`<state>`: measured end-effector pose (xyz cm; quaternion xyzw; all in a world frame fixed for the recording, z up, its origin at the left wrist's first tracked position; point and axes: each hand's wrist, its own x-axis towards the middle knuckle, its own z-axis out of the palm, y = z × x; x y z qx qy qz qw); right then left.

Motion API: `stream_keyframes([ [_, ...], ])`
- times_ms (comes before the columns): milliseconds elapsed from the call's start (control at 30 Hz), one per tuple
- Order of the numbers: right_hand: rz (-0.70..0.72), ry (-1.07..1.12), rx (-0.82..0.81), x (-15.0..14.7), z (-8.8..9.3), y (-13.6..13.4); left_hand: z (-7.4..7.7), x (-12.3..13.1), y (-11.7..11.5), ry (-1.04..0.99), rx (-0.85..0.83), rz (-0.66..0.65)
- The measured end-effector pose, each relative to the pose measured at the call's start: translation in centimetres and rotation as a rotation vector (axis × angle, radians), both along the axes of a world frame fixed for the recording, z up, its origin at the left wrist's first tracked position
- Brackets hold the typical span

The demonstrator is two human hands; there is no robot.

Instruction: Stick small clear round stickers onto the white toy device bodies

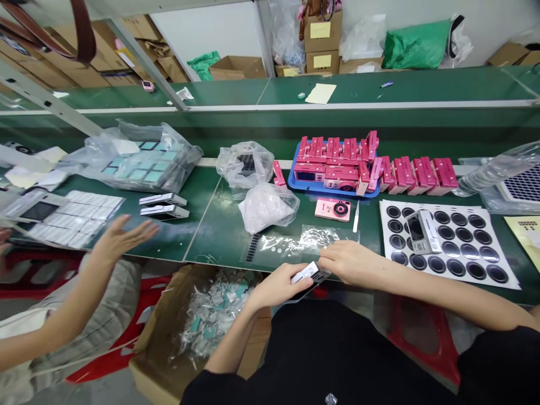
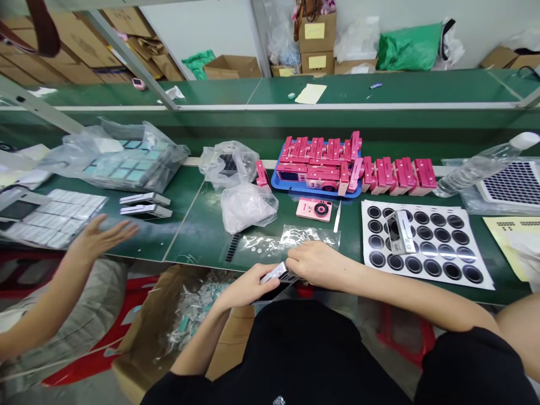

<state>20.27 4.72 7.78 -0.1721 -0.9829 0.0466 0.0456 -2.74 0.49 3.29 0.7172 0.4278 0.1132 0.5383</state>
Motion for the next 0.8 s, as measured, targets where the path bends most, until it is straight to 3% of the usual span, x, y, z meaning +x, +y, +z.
stream_keyframes([
  [167,0.027,-0.089,-0.067,-0.4,-0.8,-0.1,0.1,-0.1,0.3,0.051,-0.015,-0.065],
  [267,0.0,-0.052,-0.187,-0.5,-1.7,-0.1,-0.9,-0.5,0.1,-0.09,-0.177,0.033],
  [367,-0.07,0.09,-0.421,-0.3,-2.3,0.2,-2.6,-0.5,-1.0,-0.32,-0.379,0.221],
  [500,-0.267,0.387,-0.877,-0.4,-3.8,-0.1,-5.2,0.5,-4.1,-0.478,-0.516,0.361],
  [600,-0.4,0.549,-1.188,-1.0,-6.6,-2.3,-7.3,1.9,-6.8,-0.58,-0.673,0.446],
  [700,-0.491,0.703,-1.354,-2.2,-10.4,-6.2,-9.4,3.0,-8.8,-0.678,-0.821,0.563],
  [800,-0.687,0.837,-1.558,-3.6,-13.6,-9.7,-11.1,3.3,-9.7,-0.722,-0.917,0.65],
])
